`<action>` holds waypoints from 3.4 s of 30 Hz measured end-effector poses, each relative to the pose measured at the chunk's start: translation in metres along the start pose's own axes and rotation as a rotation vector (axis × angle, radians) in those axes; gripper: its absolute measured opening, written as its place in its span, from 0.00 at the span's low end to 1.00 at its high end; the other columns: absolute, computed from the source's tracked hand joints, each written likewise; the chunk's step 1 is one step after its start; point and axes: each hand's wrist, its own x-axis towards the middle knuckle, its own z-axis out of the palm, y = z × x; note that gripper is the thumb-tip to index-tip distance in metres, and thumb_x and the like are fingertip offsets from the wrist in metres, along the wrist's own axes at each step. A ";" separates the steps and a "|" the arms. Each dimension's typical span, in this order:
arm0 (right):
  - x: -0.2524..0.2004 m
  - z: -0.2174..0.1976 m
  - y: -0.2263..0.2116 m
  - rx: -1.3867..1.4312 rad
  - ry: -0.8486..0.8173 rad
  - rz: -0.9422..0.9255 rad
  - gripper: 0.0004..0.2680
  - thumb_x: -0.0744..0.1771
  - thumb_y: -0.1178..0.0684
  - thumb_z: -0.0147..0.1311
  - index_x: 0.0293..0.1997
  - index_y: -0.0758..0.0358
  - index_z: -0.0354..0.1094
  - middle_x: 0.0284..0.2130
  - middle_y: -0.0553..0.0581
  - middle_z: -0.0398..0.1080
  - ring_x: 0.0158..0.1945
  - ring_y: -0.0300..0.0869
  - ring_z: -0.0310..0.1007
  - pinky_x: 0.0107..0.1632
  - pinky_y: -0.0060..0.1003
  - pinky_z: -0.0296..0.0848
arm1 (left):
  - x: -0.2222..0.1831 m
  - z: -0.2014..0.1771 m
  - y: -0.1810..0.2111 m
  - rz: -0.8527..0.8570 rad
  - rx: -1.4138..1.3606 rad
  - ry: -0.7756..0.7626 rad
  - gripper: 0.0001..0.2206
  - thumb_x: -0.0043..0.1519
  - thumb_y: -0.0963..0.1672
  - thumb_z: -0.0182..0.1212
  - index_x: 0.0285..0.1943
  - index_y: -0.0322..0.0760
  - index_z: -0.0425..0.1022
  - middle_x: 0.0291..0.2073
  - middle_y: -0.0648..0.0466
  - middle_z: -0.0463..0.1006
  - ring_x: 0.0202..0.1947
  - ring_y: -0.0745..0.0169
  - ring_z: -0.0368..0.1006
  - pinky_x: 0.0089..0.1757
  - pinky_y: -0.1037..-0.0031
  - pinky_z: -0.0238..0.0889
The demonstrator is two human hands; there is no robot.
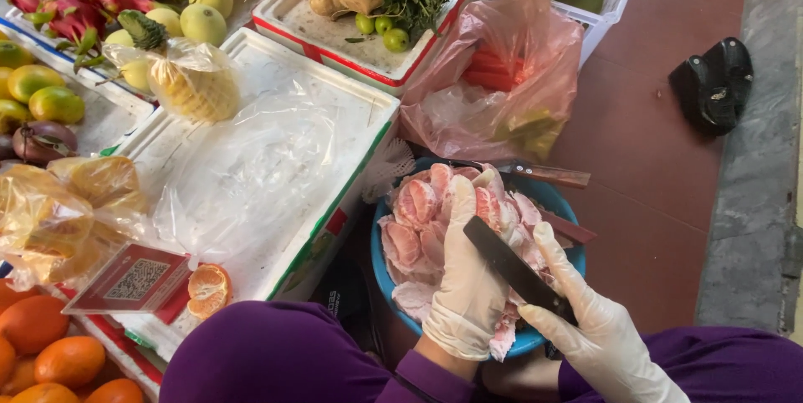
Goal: Peeling and segmenting a pomelo fruit using a knife and hands at a fruit stall.
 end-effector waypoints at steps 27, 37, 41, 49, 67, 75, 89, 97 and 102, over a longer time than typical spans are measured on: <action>0.040 -0.047 -0.046 0.837 -0.062 0.323 0.20 0.63 0.64 0.51 0.63 0.72 0.75 0.20 0.66 0.71 0.15 0.41 0.55 0.17 0.30 0.50 | 0.002 -0.006 -0.002 -0.065 0.143 -0.283 0.13 0.72 0.45 0.54 0.61 0.32 0.72 0.43 0.53 0.77 0.38 0.73 0.71 0.39 0.83 0.66; 0.044 -0.063 -0.033 0.755 0.105 0.199 0.20 0.63 0.57 0.52 0.61 0.69 0.73 0.20 0.62 0.70 0.16 0.39 0.57 0.18 0.29 0.49 | 0.001 -0.004 0.002 -0.136 0.135 -0.400 0.11 0.73 0.43 0.54 0.57 0.28 0.75 0.28 0.57 0.73 0.22 0.76 0.61 0.25 0.86 0.52; 0.045 -0.068 -0.038 0.706 0.172 0.079 0.19 0.63 0.50 0.53 0.57 0.72 0.71 0.19 0.59 0.68 0.15 0.37 0.55 0.16 0.29 0.48 | 0.003 -0.009 -0.002 -0.177 0.101 -0.398 0.11 0.73 0.42 0.54 0.58 0.26 0.75 0.36 0.50 0.79 0.22 0.75 0.62 0.23 0.86 0.52; 0.045 -0.079 -0.027 0.763 0.123 -0.030 0.22 0.65 0.48 0.55 0.67 0.65 0.67 0.20 0.55 0.70 0.15 0.34 0.57 0.17 0.26 0.50 | 0.007 -0.010 -0.001 -0.187 0.131 -0.401 0.12 0.73 0.42 0.52 0.58 0.24 0.74 0.35 0.50 0.75 0.20 0.76 0.60 0.22 0.86 0.50; 0.051 0.048 0.140 0.174 0.171 0.463 0.31 0.65 0.56 0.51 0.78 0.46 0.43 0.77 0.44 0.49 0.74 0.42 0.56 0.68 0.32 0.57 | 0.026 -0.028 0.011 0.122 0.290 0.047 0.18 0.66 0.46 0.53 0.63 0.38 0.75 0.58 0.53 0.74 0.48 0.65 0.68 0.43 0.76 0.65; 0.055 0.014 0.136 -0.653 0.081 0.397 0.20 0.67 0.37 0.48 0.70 0.30 0.62 0.39 0.49 0.73 0.37 0.44 0.75 0.41 0.35 0.72 | 0.034 -0.030 0.004 0.238 0.379 0.072 0.26 0.64 0.45 0.54 0.74 0.36 0.63 0.67 0.48 0.67 0.60 0.60 0.66 0.57 0.74 0.62; 0.086 0.021 0.061 0.106 0.046 0.470 0.18 0.63 0.57 0.61 0.60 0.55 0.76 0.40 0.53 0.81 0.32 0.40 0.72 0.37 0.32 0.72 | 0.030 -0.037 0.008 0.288 0.338 0.091 0.19 0.66 0.41 0.55 0.67 0.34 0.69 0.58 0.48 0.72 0.54 0.60 0.69 0.57 0.73 0.64; 0.111 0.012 -0.007 0.377 -0.030 0.330 0.22 0.64 0.64 0.55 0.68 0.60 0.69 0.46 0.63 0.76 0.38 0.44 0.68 0.34 0.36 0.68 | 0.032 -0.049 -0.001 0.470 0.731 0.152 0.16 0.64 0.43 0.55 0.62 0.38 0.72 0.58 0.53 0.74 0.55 0.65 0.69 0.57 0.78 0.62; 0.120 0.024 -0.035 0.285 -0.009 0.376 0.17 0.64 0.61 0.58 0.61 0.65 0.75 0.45 0.60 0.78 0.45 0.43 0.71 0.48 0.33 0.66 | 0.027 -0.044 0.005 0.585 0.870 0.161 0.13 0.68 0.44 0.51 0.58 0.39 0.74 0.50 0.54 0.77 0.47 0.67 0.71 0.51 0.78 0.66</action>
